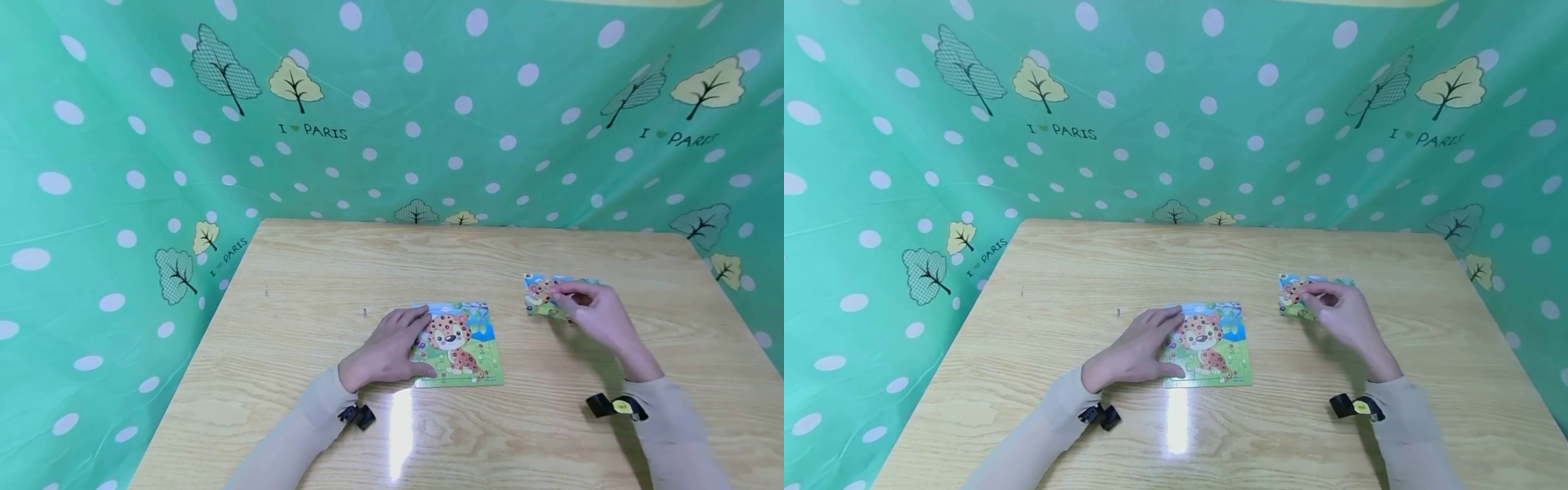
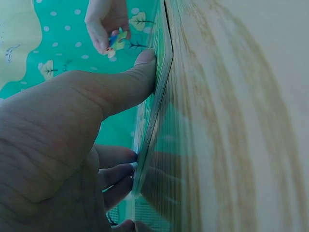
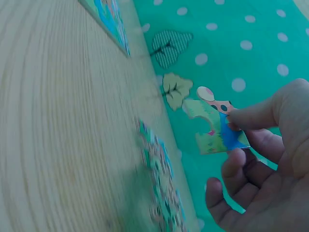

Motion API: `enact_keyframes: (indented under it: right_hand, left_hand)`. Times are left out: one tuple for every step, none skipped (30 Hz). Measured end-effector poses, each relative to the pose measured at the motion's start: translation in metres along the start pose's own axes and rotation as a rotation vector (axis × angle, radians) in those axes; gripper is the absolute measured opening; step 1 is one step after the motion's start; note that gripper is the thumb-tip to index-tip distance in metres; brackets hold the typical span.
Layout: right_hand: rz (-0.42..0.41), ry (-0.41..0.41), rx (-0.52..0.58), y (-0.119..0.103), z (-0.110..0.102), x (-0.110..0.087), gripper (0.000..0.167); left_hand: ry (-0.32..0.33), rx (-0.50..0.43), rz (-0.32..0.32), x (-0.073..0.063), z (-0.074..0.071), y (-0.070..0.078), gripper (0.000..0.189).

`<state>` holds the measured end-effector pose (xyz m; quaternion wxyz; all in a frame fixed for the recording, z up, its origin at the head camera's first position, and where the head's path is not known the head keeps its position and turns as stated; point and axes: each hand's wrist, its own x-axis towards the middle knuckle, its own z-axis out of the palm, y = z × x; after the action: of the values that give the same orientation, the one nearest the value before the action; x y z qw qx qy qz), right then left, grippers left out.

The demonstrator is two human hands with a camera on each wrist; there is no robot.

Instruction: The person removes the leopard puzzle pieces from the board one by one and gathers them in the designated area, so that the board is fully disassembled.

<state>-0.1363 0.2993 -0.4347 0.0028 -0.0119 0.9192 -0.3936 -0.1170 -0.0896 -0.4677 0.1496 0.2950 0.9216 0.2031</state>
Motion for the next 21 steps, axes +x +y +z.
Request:
enact_keyframes:
  right_hand:
    - [0.003,-0.011,-0.011,0.003,-0.002,0.0,0.039]
    - [0.009,-0.023,-0.021,0.006,-0.004,0.001,0.041]
    - [0.013,-0.035,-0.03,0.009,-0.006,0.001,0.042]
    - [0.017,-0.047,-0.037,0.012,-0.008,0.001,0.044]
    - [0.019,-0.06,-0.042,0.014,-0.01,0.002,0.046]
    - [0.019,-0.07,-0.048,0.017,-0.012,0.002,0.047]
    - [0.022,-0.081,-0.052,0.019,-0.014,0.002,0.048]
    - [0.028,-0.088,-0.052,0.022,-0.016,0.003,0.05]
    - [0.035,-0.095,-0.053,0.024,-0.018,0.003,0.051]
    - [0.044,-0.096,-0.054,0.027,-0.02,0.003,0.052]
    - [0.057,-0.095,-0.054,0.029,-0.022,0.004,0.053]
    - [0.074,-0.092,-0.055,0.032,-0.024,0.004,0.055]
    - [0.091,-0.09,-0.054,0.034,-0.026,0.004,0.057]
    - [0.107,-0.09,-0.056,0.037,-0.028,0.004,0.057]
    - [0.12,-0.089,-0.058,0.039,-0.03,0.003,0.058]
    - [0.131,-0.09,-0.059,0.041,-0.032,0.003,0.058]
    - [0.139,-0.092,-0.059,0.044,-0.035,0.003,0.059]
    - [0.145,-0.096,-0.063,0.046,-0.037,0.003,0.059]
    - [0.153,-0.1,-0.065,0.049,-0.039,0.002,0.059]
    - [0.163,-0.102,-0.065,0.051,-0.042,0.002,0.06]
    - [0.175,-0.102,-0.064,0.054,-0.044,0.001,0.061]
  left_hand:
    - [-0.001,0.0,0.0,0.0,0.0,0.0,0.104]
    - [-0.001,-0.001,-0.001,0.0,0.0,0.0,0.104]
    - [-0.001,-0.001,0.0,0.0,0.0,0.0,0.104]
    - [-0.001,-0.001,0.0,0.0,0.0,0.0,0.104]
    - [0.0,0.001,0.0,0.0,0.0,0.0,0.104]
    - [0.002,0.003,0.0,0.0,0.0,0.0,0.104]
    - [0.002,0.004,-0.001,0.001,0.0,0.0,0.104]
    - [0.002,0.005,-0.002,0.001,0.0,0.0,0.103]
    - [0.001,0.004,-0.003,0.001,0.0,0.0,0.104]
    - [0.0,0.004,-0.005,0.0,0.0,0.0,0.104]
    - [-0.001,0.004,-0.006,0.0,0.0,0.0,0.104]
    - [-0.002,0.003,-0.007,0.0,0.0,0.0,0.104]
    - [-0.002,0.003,-0.007,0.001,0.0,0.0,0.104]
    - [-0.001,0.004,-0.007,0.001,0.0,0.0,0.104]
    - [-0.001,0.006,-0.007,0.001,0.0,0.0,0.104]
    - [0.0,0.007,-0.007,0.001,0.0,0.0,0.104]
    - [0.001,0.009,-0.007,0.001,0.001,0.0,0.104]
    - [0.002,0.008,-0.006,0.001,0.001,0.0,0.103]
    - [0.003,0.009,-0.006,0.001,0.001,0.0,0.103]
    - [0.002,0.008,-0.006,0.0,0.001,0.0,0.103]
    - [0.001,0.006,-0.005,0.0,0.001,0.0,0.103]
